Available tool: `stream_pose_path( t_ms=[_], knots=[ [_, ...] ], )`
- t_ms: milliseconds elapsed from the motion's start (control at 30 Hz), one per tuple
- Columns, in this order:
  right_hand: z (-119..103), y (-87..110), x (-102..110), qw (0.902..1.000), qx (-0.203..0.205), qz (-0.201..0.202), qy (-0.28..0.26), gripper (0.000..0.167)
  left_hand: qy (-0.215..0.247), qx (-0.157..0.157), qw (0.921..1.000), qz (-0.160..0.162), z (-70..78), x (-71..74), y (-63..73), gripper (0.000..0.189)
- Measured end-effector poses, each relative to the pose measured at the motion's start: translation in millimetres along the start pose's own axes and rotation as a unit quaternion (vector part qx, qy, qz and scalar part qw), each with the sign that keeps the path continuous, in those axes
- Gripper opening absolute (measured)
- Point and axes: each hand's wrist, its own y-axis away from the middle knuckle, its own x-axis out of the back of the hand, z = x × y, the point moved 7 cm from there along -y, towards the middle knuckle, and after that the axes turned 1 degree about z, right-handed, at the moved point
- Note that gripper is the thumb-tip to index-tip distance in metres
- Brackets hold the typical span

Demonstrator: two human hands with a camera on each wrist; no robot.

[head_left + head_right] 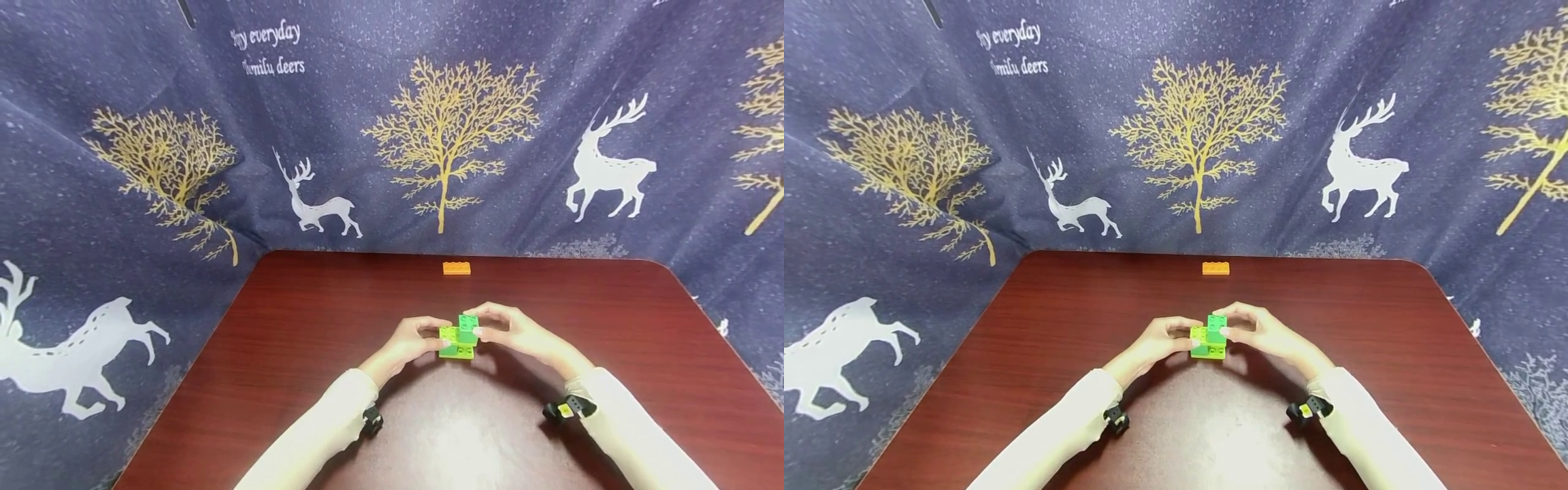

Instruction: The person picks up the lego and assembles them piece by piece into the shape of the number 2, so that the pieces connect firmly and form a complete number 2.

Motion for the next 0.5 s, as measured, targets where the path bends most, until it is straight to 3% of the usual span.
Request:
stream_pose_path(
  t_ms=[500],
  knots=[
    [0.9, -15.4, 12.8, 0.9977, -0.020, -0.056, 0.033, 0.028, -0.007, -0.009, 0.9999, -0.001, 0.0, 1.1, 0.3, 0.035]
  ],
)
